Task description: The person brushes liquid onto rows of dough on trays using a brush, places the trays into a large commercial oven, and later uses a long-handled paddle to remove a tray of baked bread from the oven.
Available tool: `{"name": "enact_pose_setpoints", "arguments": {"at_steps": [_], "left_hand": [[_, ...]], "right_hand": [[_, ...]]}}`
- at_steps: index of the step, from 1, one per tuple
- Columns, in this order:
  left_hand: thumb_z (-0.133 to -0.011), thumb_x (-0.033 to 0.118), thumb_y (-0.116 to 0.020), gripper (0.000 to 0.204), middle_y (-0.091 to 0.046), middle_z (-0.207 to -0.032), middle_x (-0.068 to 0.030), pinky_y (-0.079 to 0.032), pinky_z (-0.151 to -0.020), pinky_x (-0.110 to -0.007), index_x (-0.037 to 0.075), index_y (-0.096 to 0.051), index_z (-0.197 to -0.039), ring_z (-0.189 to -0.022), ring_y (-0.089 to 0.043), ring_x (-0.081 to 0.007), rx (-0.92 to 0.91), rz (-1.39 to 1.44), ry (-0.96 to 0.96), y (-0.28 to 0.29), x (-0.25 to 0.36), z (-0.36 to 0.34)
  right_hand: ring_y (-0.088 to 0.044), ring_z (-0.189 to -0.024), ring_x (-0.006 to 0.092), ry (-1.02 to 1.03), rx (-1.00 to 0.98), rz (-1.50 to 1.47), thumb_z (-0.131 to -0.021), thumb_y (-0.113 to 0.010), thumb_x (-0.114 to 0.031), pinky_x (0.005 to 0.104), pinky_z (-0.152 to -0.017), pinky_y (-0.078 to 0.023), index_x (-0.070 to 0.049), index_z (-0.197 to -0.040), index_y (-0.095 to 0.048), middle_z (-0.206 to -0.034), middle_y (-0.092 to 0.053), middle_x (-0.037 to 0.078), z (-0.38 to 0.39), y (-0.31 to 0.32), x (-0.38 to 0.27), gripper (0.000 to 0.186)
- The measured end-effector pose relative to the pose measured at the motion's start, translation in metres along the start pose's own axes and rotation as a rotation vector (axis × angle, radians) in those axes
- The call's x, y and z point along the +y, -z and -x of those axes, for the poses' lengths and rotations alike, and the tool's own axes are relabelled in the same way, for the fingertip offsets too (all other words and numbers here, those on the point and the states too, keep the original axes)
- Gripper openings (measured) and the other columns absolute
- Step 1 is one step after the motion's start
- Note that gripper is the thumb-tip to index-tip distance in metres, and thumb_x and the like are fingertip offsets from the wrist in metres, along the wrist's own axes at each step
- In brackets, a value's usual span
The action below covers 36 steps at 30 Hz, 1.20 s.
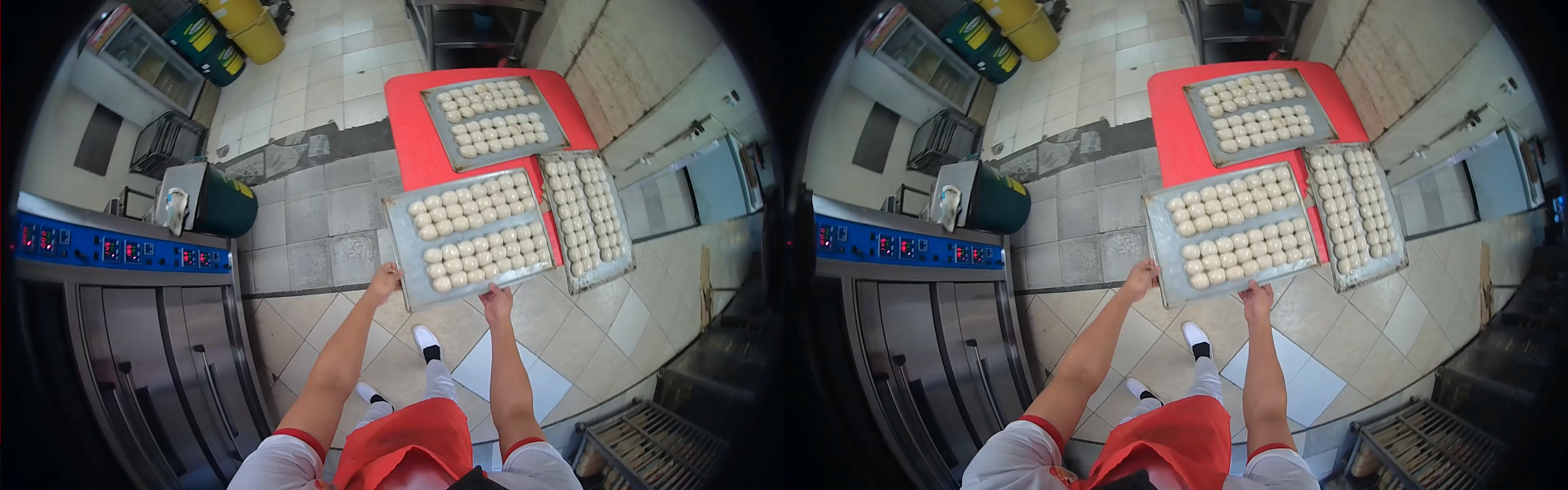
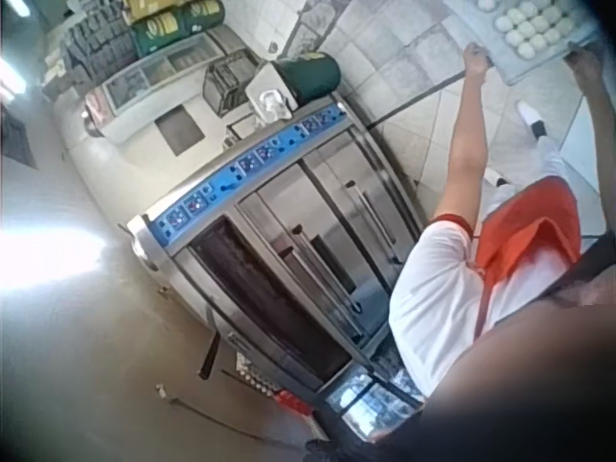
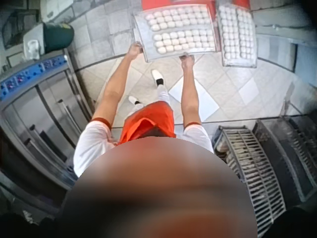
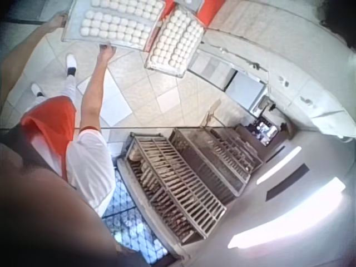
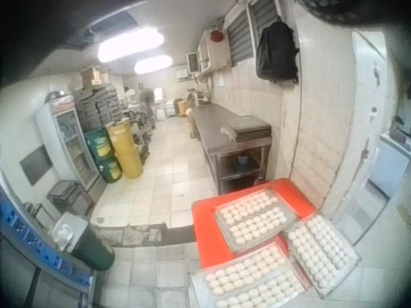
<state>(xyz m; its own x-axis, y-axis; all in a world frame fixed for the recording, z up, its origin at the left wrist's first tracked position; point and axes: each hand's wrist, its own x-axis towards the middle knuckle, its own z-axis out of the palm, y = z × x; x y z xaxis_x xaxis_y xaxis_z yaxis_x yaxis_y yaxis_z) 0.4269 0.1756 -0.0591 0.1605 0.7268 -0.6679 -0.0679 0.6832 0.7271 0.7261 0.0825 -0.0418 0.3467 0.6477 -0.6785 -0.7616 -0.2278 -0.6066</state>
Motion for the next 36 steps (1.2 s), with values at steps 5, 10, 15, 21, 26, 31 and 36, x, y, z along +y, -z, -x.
{"name": "enact_pose_setpoints", "arguments": {"at_steps": [5, 10, 15, 21, 26, 31, 36], "left_hand": [[-0.071, -0.001, -0.064, 0.053, -0.063, -0.091, -0.0130, -0.054, -0.061, -0.038, 0.004, -0.046, -0.121, -0.074, -0.063, -0.0221, -0.085, -0.106, 0.106, 0.048, -0.054, 0.107], [-0.071, 0.003, -0.068, 0.042, -0.058, -0.080, -0.0032, -0.051, -0.065, -0.030, 0.002, -0.053, -0.110, -0.070, -0.057, -0.0135, -0.065, -0.143, 0.031, 0.085, -0.106, 0.247], [-0.070, -0.007, -0.064, 0.051, -0.062, -0.106, -0.0068, -0.051, -0.076, -0.032, 0.002, -0.053, -0.120, -0.091, -0.058, -0.0160, 0.053, -0.001, -0.141, 0.150, -0.149, 0.438], [-0.074, 0.010, -0.074, 0.047, -0.060, -0.104, -0.0060, -0.047, -0.083, -0.031, 0.000, -0.051, -0.114, -0.095, -0.056, -0.0142, 0.471, 0.086, -0.292, 0.156, -0.173, 0.684], [-0.077, 0.013, -0.071, 0.048, -0.060, -0.101, -0.0051, -0.046, -0.084, -0.029, 0.004, -0.050, -0.119, -0.094, -0.057, -0.0145, 0.838, 0.484, -1.054, 0.169, -0.217, 0.887], [-0.085, 0.027, -0.062, 0.037, -0.060, -0.100, -0.0060, -0.048, -0.081, -0.032, 0.007, -0.052, -0.114, -0.092, -0.059, -0.0178, 1.398, 0.530, -1.546, 0.194, -0.300, 1.032], [-0.085, 0.027, -0.062, 0.028, -0.060, -0.090, -0.0051, -0.048, -0.072, -0.031, 0.009, -0.056, -0.106, -0.081, -0.059, -0.0163, 1.832, 0.985, -0.964, 0.188, -0.480, 1.054]], "right_hand": [[-0.055, -0.095, 0.0268, -0.366, -0.247, -0.114, -0.068, -0.053, 0.000, 0.0514, -0.088, -0.044, -0.004, -0.089, -0.055, -0.095, -0.058, 0.009, 0.026, 0.051, 0.027, 0.021], [-0.056, -0.102, 0.0332, -0.449, -0.202, 0.010, -0.065, -0.050, 0.004, 0.0496, -0.090, -0.048, 0.004, -0.113, -0.049, -0.110, -0.056, 0.018, 0.084, 0.085, 0.070, 0.048], [-0.057, -0.095, 0.0275, -0.734, -0.463, 0.129, -0.069, -0.060, -0.002, 0.0436, -0.081, -0.049, 0.000, -0.118, -0.050, -0.107, -0.058, 0.013, 0.152, 0.123, 0.156, 0.050], [-0.057, -0.096, 0.0272, -0.869, -0.826, 0.588, -0.064, -0.064, 0.002, 0.0358, -0.080, -0.051, 0.005, -0.113, -0.053, -0.103, -0.061, 0.013, 0.284, -0.015, 0.159, 0.050], [-0.061, -0.085, 0.0225, -0.997, -1.438, 0.232, -0.064, -0.055, -0.002, 0.0437, -0.087, -0.050, -0.002, -0.093, -0.059, -0.084, -0.063, 0.007, 0.563, -0.139, 0.225, 0.029], [-0.060, -0.098, 0.0259, -1.188, -1.647, 0.142, -0.071, -0.055, 0.000, 0.0475, -0.096, -0.042, 0.000, -0.111, -0.055, -0.106, -0.062, 0.011, 0.844, -0.196, 0.308, 0.040], [-0.046, -0.121, 0.0316, -1.425, -1.854, 0.091, -0.072, -0.055, 0.000, 0.0521, -0.100, -0.040, -0.001, -0.125, -0.045, -0.126, -0.051, 0.015, 1.095, -0.223, 0.411, 0.054]]}}
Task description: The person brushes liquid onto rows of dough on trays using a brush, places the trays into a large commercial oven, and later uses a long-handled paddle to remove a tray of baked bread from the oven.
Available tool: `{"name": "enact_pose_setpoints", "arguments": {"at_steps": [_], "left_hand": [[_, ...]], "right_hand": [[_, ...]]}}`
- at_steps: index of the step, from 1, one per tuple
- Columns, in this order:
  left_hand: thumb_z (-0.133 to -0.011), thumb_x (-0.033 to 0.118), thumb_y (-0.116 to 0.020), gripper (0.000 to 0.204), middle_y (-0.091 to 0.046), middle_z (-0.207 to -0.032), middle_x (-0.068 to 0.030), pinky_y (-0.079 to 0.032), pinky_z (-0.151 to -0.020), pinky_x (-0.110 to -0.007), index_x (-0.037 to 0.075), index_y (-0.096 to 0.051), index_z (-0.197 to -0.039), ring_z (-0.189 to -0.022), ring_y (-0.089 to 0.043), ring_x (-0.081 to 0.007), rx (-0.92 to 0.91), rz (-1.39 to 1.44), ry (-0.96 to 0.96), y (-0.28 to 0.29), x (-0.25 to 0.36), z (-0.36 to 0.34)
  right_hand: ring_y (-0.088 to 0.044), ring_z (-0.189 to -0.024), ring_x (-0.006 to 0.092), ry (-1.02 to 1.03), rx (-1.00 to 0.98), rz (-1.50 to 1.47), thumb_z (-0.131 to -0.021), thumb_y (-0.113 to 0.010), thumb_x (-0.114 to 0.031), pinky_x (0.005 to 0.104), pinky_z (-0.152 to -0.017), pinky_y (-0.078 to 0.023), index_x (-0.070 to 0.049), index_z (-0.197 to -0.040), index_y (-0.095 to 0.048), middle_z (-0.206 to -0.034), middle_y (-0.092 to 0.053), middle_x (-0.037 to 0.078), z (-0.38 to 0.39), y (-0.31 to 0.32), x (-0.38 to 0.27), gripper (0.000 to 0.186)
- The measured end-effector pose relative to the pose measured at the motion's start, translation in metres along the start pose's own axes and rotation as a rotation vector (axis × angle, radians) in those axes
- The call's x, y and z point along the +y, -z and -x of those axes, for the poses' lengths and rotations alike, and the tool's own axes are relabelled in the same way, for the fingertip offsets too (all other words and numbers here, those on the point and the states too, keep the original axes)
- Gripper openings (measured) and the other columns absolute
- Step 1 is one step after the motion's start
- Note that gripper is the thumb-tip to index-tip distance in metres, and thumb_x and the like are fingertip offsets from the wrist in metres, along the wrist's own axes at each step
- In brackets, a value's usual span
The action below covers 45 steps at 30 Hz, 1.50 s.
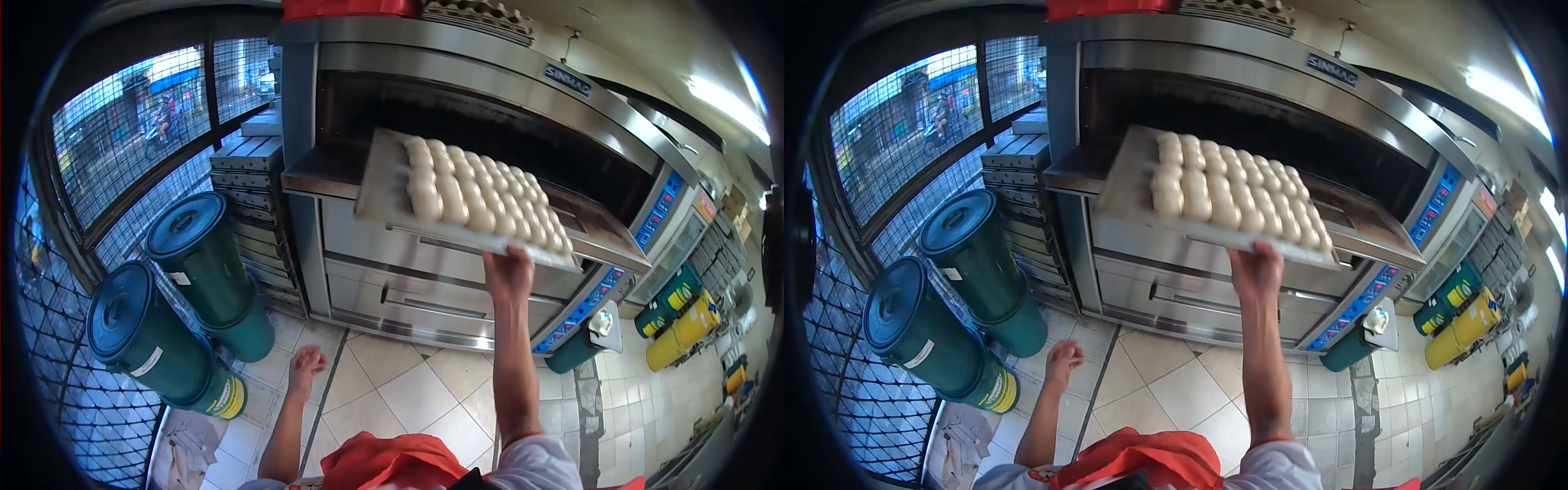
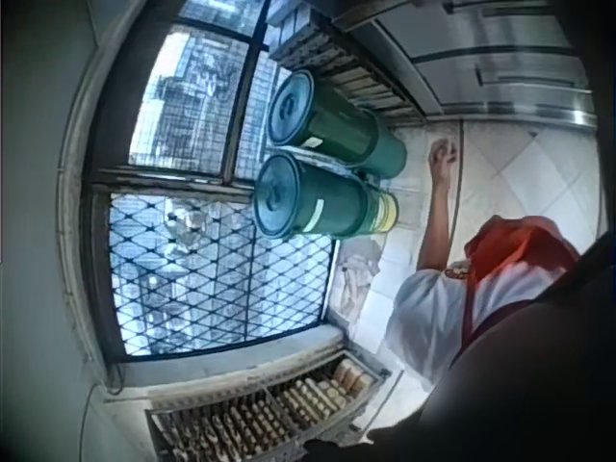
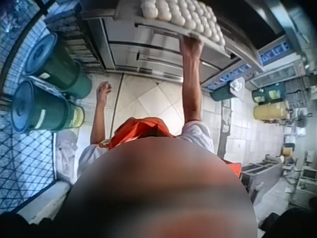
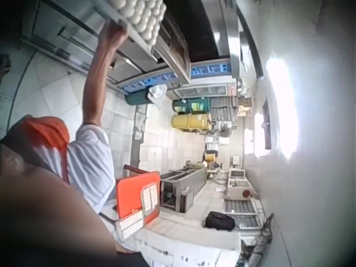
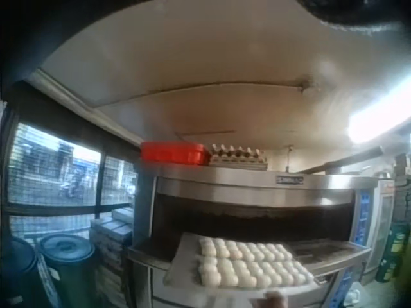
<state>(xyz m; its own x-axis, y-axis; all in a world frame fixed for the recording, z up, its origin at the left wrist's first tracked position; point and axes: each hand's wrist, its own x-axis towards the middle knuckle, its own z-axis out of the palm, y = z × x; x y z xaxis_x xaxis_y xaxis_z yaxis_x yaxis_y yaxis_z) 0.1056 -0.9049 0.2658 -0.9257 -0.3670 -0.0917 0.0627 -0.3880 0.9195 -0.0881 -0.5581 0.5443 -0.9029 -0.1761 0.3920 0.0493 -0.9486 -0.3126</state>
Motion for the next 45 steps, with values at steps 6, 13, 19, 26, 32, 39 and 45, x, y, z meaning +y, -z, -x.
{"name": "enact_pose_setpoints", "arguments": {"at_steps": [6, 13, 19, 26, 32, 39, 45], "left_hand": [[-0.083, 0.027, -0.062, 0.024, -0.060, -0.086, -0.0038, -0.047, -0.067, -0.030, 0.010, -0.056, -0.100, -0.077, -0.058, -0.0140, 0.383, 0.025, 0.270, 0.106, -0.076, -0.015], [-0.079, 0.036, -0.064, 0.038, -0.057, -0.086, -0.0074, -0.044, -0.056, -0.035, 0.009, -0.052, -0.103, -0.068, -0.055, -0.0194, 0.782, -0.062, 0.509, 0.195, -0.141, 0.020], [-0.083, 0.034, -0.060, 0.034, -0.056, -0.087, -0.0091, -0.042, -0.055, -0.038, 0.010, -0.051, -0.106, -0.068, -0.054, -0.0240, 1.122, 0.043, 0.640, 0.205, -0.135, 0.036], [-0.083, 0.034, -0.060, 0.038, -0.056, -0.092, -0.0093, -0.044, -0.060, -0.038, 0.010, -0.048, -0.110, -0.074, -0.055, -0.0244, 1.072, 0.061, 0.488, 0.157, -0.093, -0.065], [-0.083, 0.036, -0.059, 0.038, -0.056, -0.093, -0.0077, -0.045, -0.059, -0.034, 0.012, -0.048, -0.111, -0.077, -0.056, -0.0203, 0.865, -0.050, 0.534, 0.182, -0.126, -0.106], [-0.082, 0.031, -0.066, 0.025, -0.052, -0.070, -0.0022, -0.042, -0.048, -0.029, 0.013, -0.051, -0.091, -0.058, -0.052, -0.0148, 0.136, -0.304, 0.586, 0.093, -0.251, -0.211], [-0.089, 0.018, -0.056, 0.009, -0.054, -0.071, -0.0005, -0.040, -0.046, -0.023, 0.011, -0.052, -0.092, -0.057, -0.051, -0.0103, -0.527, -0.660, 0.853, -0.097, -0.293, -0.167]], "right_hand": [[-0.043, -0.121, 0.0415, -0.132, -0.024, -0.103, -0.080, -0.037, -0.001, 0.0572, -0.102, -0.037, 0.002, -0.122, -0.041, -0.126, -0.046, 0.024, -0.271, 0.012, 0.096, 0.043], [-0.048, -0.108, 0.0451, -0.117, 0.261, 0.088, -0.089, -0.034, -0.009, 0.0671, -0.085, -0.045, -0.002, -0.109, -0.041, -0.114, -0.047, 0.021, -0.506, 0.089, 0.190, 0.022], [-0.048, -0.118, 0.0318, -0.178, 0.438, -0.006, -0.095, -0.039, -0.026, 0.0599, -0.093, -0.040, -0.013, -0.134, -0.038, -0.138, -0.041, 0.011, -0.636, 0.133, 0.254, 0.041], [-0.046, -0.119, 0.0323, -0.249, 0.228, 0.425, -0.092, -0.042, -0.010, 0.0422, -0.099, -0.042, -0.005, -0.131, -0.041, -0.127, -0.049, 0.017, -0.698, 0.149, 0.222, 0.039], [-0.055, -0.109, 0.0261, -0.509, -0.349, 1.092, -0.090, -0.050, -0.010, 0.0409, -0.090, -0.048, -0.005, -0.128, -0.048, -0.121, -0.056, 0.014, -0.546, 0.051, 0.173, 0.039], [-0.056, -0.109, 0.0284, -0.516, -0.723, 0.835, -0.086, -0.059, -0.013, 0.0396, -0.091, -0.047, 0.003, -0.131, -0.043, -0.124, -0.053, 0.019, -0.162, 0.033, 0.034, 0.050], [-0.059, -0.102, 0.0226, -0.109, 0.667, 0.454, -0.090, -0.054, -0.015, 0.0366, -0.087, -0.048, -0.010, -0.138, -0.035, -0.119, -0.057, 0.012, 0.207, 0.215, -0.034, 0.052]]}}
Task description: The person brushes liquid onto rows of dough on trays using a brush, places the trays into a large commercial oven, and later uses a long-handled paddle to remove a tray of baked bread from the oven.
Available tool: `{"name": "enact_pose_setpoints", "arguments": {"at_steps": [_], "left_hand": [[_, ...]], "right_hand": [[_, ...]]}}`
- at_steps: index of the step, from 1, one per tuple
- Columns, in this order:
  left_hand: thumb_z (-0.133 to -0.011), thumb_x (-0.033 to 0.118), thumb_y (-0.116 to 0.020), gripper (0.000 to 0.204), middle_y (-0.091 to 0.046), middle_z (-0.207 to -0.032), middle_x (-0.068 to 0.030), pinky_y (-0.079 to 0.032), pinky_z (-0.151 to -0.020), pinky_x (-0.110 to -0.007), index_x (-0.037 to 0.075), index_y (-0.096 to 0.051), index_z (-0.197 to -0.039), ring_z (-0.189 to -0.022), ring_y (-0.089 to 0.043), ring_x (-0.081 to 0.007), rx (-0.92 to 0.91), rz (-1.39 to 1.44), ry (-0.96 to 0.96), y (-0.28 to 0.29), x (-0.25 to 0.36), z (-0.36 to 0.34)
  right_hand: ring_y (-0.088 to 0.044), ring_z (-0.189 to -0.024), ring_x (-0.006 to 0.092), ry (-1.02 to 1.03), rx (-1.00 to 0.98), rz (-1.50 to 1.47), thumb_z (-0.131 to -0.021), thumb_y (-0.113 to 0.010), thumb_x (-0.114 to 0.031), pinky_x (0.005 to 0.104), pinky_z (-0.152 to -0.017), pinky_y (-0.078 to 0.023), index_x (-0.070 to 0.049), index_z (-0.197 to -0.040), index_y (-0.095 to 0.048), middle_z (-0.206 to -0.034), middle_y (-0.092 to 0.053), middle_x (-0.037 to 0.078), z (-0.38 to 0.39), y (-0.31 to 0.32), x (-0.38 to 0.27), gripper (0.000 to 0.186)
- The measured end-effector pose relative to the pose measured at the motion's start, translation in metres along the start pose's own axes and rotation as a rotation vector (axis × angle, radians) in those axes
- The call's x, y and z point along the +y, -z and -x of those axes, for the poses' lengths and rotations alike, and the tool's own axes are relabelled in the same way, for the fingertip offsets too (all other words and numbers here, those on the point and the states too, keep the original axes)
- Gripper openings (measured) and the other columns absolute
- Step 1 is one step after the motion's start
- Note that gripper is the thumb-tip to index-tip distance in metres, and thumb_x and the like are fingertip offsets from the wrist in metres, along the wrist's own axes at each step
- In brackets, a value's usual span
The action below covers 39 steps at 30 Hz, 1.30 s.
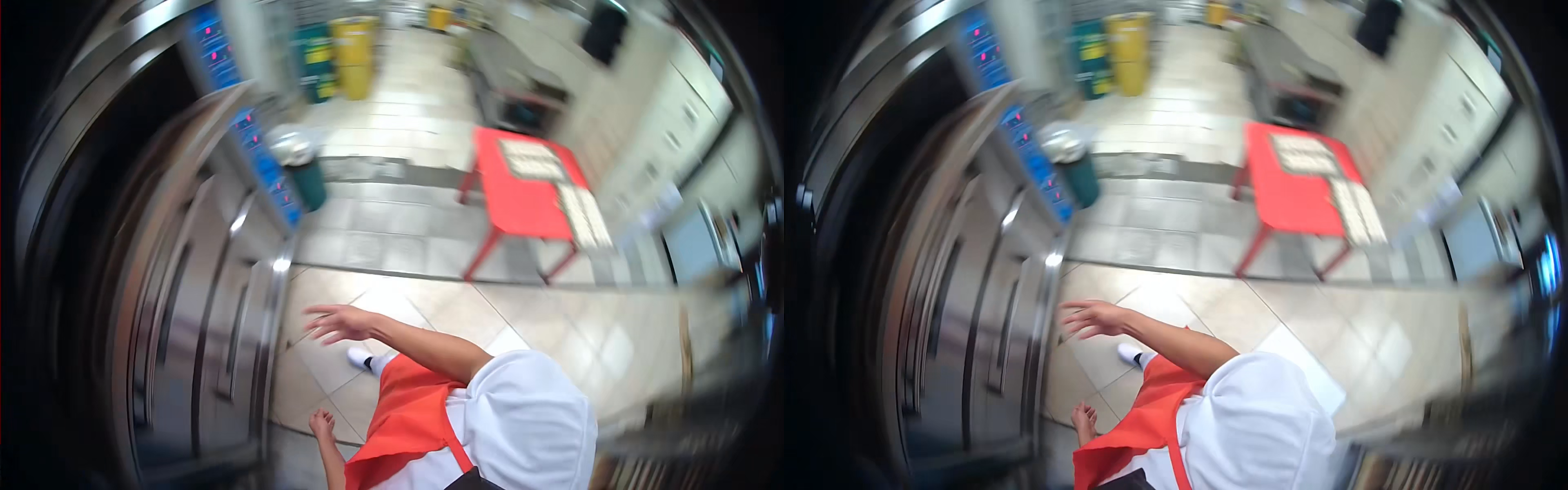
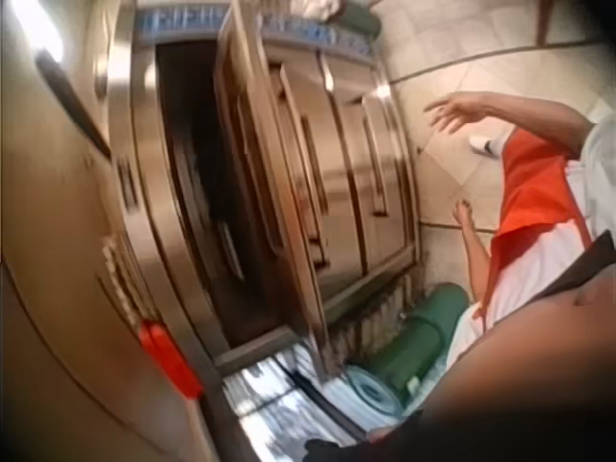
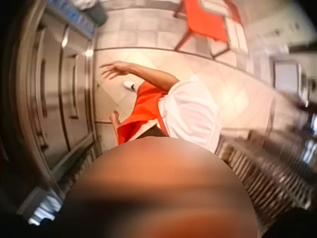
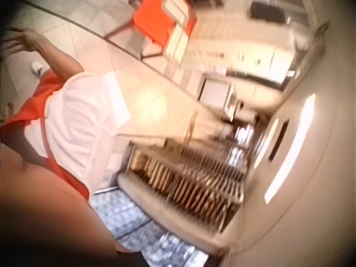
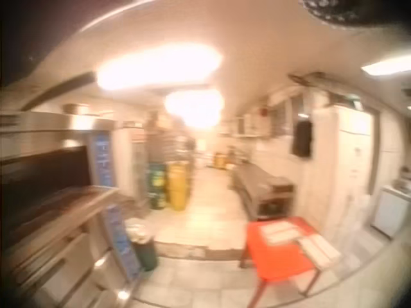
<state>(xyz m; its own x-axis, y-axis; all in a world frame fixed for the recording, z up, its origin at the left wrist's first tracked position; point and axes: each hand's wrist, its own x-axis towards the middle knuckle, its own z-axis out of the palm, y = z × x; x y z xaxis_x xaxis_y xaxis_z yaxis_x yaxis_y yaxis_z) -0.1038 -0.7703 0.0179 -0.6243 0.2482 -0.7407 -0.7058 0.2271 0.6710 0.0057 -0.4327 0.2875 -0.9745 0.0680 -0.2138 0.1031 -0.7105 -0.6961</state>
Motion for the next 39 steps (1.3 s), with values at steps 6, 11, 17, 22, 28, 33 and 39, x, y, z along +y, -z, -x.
{"name": "enact_pose_setpoints", "arguments": {"at_steps": [6, 11, 17, 22, 28, 33, 39], "left_hand": [[-0.088, 0.012, -0.057, 0.012, -0.052, -0.071, -0.0018, -0.037, -0.043, -0.019, 0.003, -0.049, -0.092, -0.055, -0.048, -0.0081, -0.519, -0.545, 0.121, -0.189, 0.008, 0.020], [-0.087, 0.010, -0.058, 0.014, -0.053, -0.072, -0.0029, -0.039, -0.045, -0.019, 0.002, -0.049, -0.094, -0.057, -0.050, -0.0088, -0.755, -0.805, 0.146, -0.403, -0.052, 0.068], [-0.086, 0.016, -0.060, 0.017, -0.058, -0.077, -0.0040, -0.044, -0.054, -0.023, 0.003, -0.053, -0.096, -0.064, -0.055, -0.0114, -0.825, -1.064, 0.192, -0.623, -0.178, 0.127], [-0.087, 0.023, -0.061, 0.022, -0.061, -0.083, -0.0054, -0.047, -0.062, -0.025, 0.004, -0.058, -0.097, -0.071, -0.059, -0.0133, -1.245, -1.283, 0.017, -0.818, -0.281, 0.219], [-0.088, 0.027, -0.057, 0.028, -0.060, -0.100, -0.0081, -0.047, -0.081, -0.034, 0.004, -0.054, -0.105, -0.092, -0.058, -0.0186, -1.126, -1.075, 0.445, -0.969, -0.311, 0.299], [-0.073, 0.017, -0.052, 0.038, -0.055, -0.117, -0.0143, -0.041, -0.098, -0.045, 0.001, -0.052, -0.107, -0.108, -0.053, -0.0302, -1.167, -0.356, 0.877, -1.116, -0.368, 0.374], [-0.057, 0.007, -0.048, 0.054, -0.060, -0.110, -0.0156, -0.043, -0.097, -0.047, 0.001, -0.055, -0.110, -0.103, -0.058, -0.0321, -1.095, -0.335, 1.027, -1.126, -0.388, 0.361]], "right_hand": [[-0.057, -0.088, 0.0243, 0.590, 1.221, -0.795, -0.086, -0.053, -0.024, 0.0365, -0.085, -0.047, -0.004, -0.101, -0.052, -0.089, -0.059, 0.013, 0.279, 0.314, 0.110, 0.026], [-0.056, -0.083, 0.0238, 0.900, 1.603, -0.987, -0.087, -0.048, -0.020, 0.0373, -0.080, -0.047, 0.001, -0.093, -0.050, -0.089, -0.058, 0.013, 0.558, 0.444, 0.166, 0.022], [-0.052, -0.098, 0.0246, 0.924, 1.834, -1.061, -0.085, -0.043, -0.018, 0.0418, -0.086, -0.044, -0.001, -0.100, -0.049, -0.104, -0.055, 0.012, 0.718, 0.550, 0.065, 0.024], [-0.049, -0.112, 0.0293, 1.401, 1.429, -1.105, -0.073, -0.048, -0.010, 0.0440, -0.097, -0.040, 0.001, -0.114, -0.047, -0.119, -0.052, 0.013, 0.880, 0.659, 0.087, 0.043], [-0.054, -0.107, 0.0293, 1.354, 1.226, -0.857, -0.066, -0.052, 0.005, 0.0421, -0.100, -0.041, 0.004, -0.120, -0.046, -0.117, -0.056, 0.013, 0.860, 0.646, 0.038, 0.055], [-0.054, -0.108, 0.0256, 1.410, 1.295, -0.857, -0.062, -0.054, 0.007, 0.0400, -0.093, -0.044, 0.001, -0.124, -0.045, -0.117, -0.056, 0.011, 0.847, 0.585, 0.000, 0.063], [-0.051, -0.110, 0.0259, 1.248, 1.484, -0.745, -0.055, -0.058, 0.008, 0.0433, -0.095, -0.040, -0.003, -0.131, -0.039, -0.122, -0.052, 0.009, 0.850, 0.503, -0.068, 0.079]]}}
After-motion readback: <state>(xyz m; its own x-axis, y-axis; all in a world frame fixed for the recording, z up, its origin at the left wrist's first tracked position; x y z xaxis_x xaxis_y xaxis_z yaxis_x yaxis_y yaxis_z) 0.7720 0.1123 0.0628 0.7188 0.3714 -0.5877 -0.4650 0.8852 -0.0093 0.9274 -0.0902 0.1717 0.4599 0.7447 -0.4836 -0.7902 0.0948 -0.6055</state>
